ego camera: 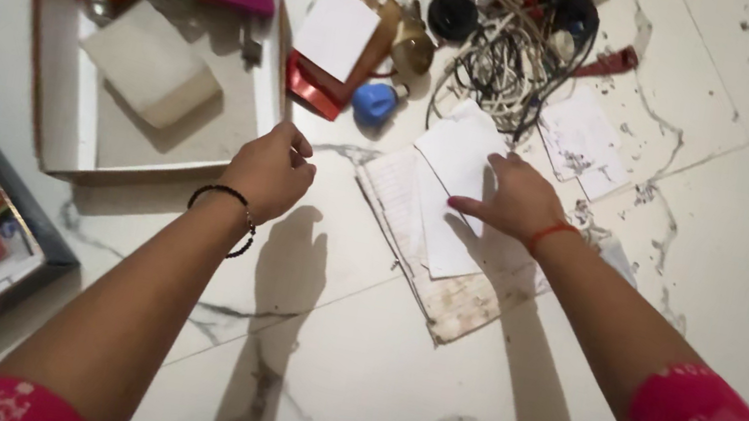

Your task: The person sorts through a pile of papers, notebooks, and miscellaneous items on a tiled floor. They fold papers, place them into a tray, and move other objects like a cloth, a small container, and tangled wires into the tray.

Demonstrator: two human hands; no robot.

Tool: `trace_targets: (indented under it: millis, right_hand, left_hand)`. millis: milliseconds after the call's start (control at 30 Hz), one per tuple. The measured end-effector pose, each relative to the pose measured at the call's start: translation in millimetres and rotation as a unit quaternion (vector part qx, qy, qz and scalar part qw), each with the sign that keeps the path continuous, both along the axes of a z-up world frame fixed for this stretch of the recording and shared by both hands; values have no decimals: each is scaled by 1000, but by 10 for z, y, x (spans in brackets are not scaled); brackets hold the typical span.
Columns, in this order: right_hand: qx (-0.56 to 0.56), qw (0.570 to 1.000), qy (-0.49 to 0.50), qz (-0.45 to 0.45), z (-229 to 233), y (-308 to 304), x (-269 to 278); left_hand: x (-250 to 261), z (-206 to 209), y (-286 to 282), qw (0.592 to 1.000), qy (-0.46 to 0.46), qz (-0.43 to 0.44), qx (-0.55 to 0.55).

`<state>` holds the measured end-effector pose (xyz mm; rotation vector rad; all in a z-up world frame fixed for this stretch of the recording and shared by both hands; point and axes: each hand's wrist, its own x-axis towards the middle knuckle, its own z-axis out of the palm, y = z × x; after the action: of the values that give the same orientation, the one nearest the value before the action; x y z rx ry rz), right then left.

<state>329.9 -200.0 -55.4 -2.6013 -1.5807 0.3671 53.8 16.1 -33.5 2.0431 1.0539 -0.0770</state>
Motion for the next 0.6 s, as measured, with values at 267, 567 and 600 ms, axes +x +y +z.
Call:
trace_targets:
  millis: [267,567,600]
  right_hand:
    - [-108,994,-12,-10,-110,-47,-54]
    - [208,769,538,-276,489,-60,311]
    - [212,708,612,-282,554,-65,274]
  left_hand:
    - [296,-227,-163,999,-14,7,-33]
    - [611,75,-385,935,-152,117,-297]
    - [674,120,-428,920,-168,124,-332]
